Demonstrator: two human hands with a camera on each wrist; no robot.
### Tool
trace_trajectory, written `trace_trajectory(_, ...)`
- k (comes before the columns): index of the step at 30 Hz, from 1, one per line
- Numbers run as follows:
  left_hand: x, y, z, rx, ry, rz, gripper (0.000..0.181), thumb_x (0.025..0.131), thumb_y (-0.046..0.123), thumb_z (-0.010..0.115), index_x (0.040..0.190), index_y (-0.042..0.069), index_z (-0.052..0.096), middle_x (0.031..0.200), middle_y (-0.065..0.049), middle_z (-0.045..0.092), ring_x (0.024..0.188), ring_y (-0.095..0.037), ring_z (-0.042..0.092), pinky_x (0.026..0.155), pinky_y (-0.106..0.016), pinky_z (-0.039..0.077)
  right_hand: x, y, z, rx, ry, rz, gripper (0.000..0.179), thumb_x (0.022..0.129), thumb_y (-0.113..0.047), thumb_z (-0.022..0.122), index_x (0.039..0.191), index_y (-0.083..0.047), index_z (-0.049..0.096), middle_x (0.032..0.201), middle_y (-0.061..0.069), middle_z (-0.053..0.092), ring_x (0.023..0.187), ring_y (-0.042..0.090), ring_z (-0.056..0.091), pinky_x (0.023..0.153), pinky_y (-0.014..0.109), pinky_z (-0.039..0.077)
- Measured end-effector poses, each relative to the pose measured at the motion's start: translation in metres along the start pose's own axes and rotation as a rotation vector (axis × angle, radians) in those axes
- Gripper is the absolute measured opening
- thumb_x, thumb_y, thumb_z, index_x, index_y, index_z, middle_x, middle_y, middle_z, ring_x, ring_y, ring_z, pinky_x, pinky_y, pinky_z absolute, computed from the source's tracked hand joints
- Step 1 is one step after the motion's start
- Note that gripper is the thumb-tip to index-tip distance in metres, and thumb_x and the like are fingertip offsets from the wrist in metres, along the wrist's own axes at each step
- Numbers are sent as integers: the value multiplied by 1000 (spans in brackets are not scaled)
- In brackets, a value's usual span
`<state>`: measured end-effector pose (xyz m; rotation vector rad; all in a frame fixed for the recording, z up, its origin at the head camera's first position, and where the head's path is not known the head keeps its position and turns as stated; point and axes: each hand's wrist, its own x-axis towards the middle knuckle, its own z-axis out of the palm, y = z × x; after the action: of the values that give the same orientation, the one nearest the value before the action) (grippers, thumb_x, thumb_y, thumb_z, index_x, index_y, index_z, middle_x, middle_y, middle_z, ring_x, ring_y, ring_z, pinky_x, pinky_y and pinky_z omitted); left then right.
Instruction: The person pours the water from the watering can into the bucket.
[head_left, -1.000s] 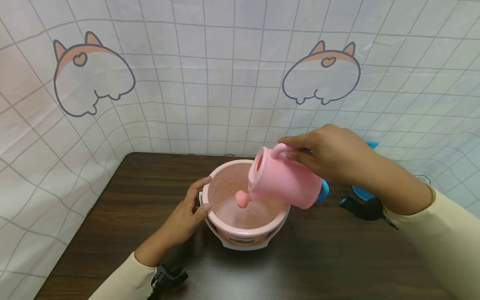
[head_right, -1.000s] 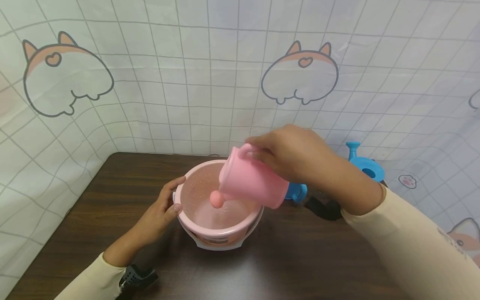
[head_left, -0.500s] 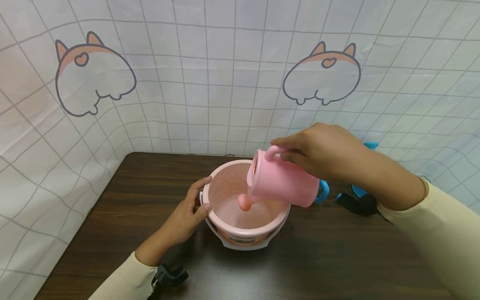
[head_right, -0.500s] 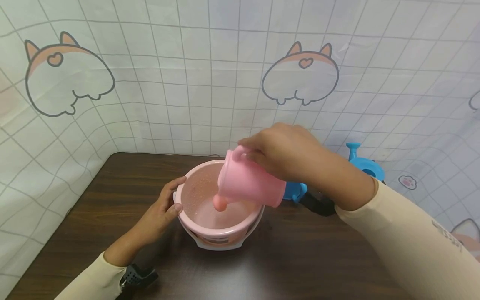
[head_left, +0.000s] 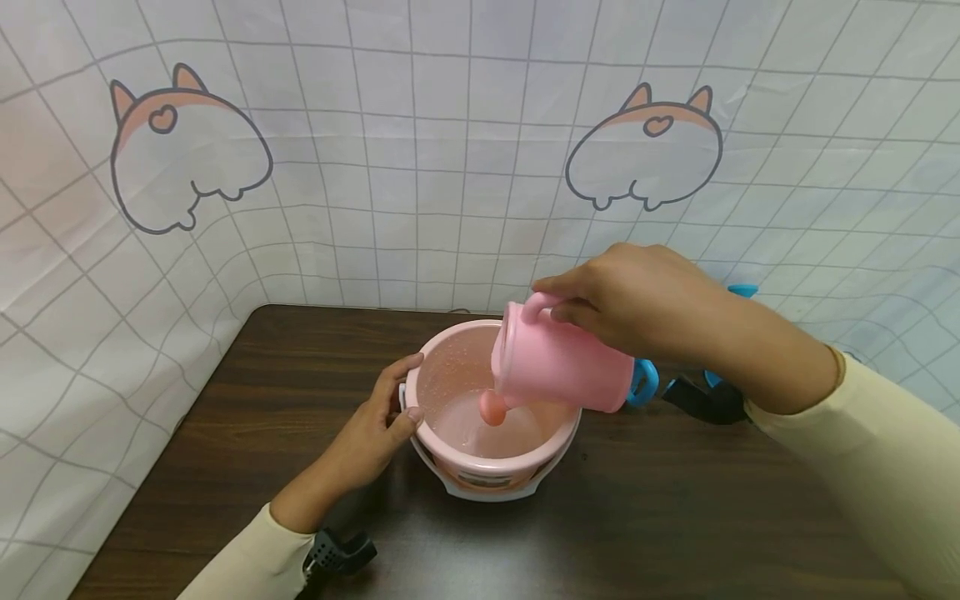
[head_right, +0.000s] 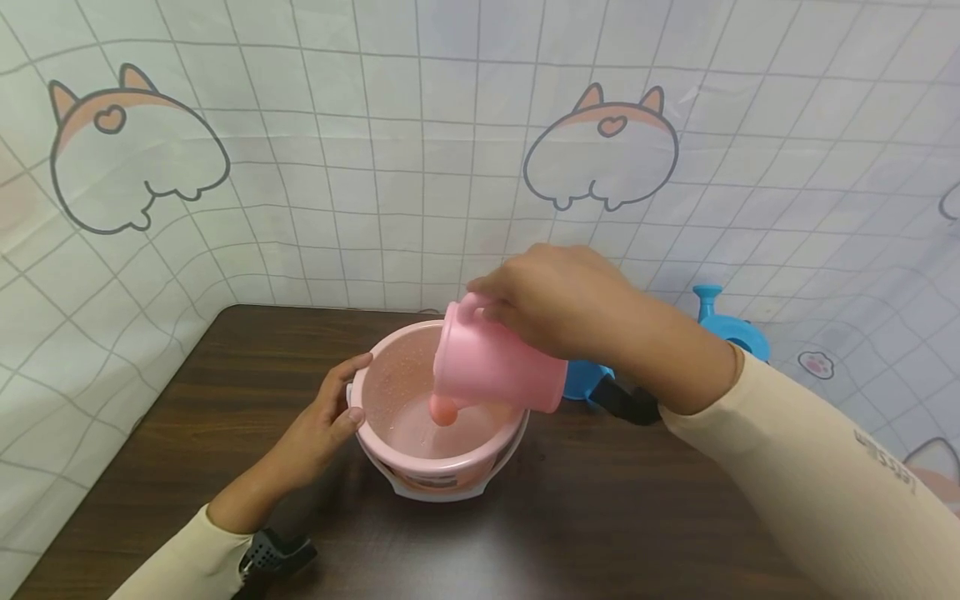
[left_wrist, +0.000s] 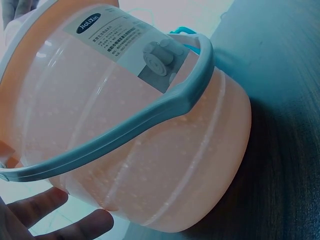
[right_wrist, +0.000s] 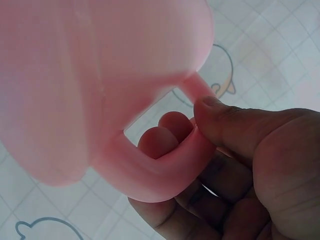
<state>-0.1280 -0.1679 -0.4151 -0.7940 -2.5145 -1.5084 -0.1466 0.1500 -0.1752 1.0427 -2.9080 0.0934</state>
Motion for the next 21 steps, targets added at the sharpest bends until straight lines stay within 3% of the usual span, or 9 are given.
trace_trajectory(11,0,0,0,-1,-4,6,62,106,44,52,159,25,25,127,-16,63,107,-23,62,88,-41,50,5,-4,-1,-24,-28,0,36,100,-26,67,135,-31,69,107,-6,75,94,20,68,75,49,52)
trace_trajectory(21,1,0,0,-7,-6,1,63,105,45,52,159,25,25,130,-17,61,110,-24,63,89,-40,51,10,-8,-3,-84,-29,-30,29,100,-24,65,126,-35,73,92,-7,71,82,20,64,65,47,50)
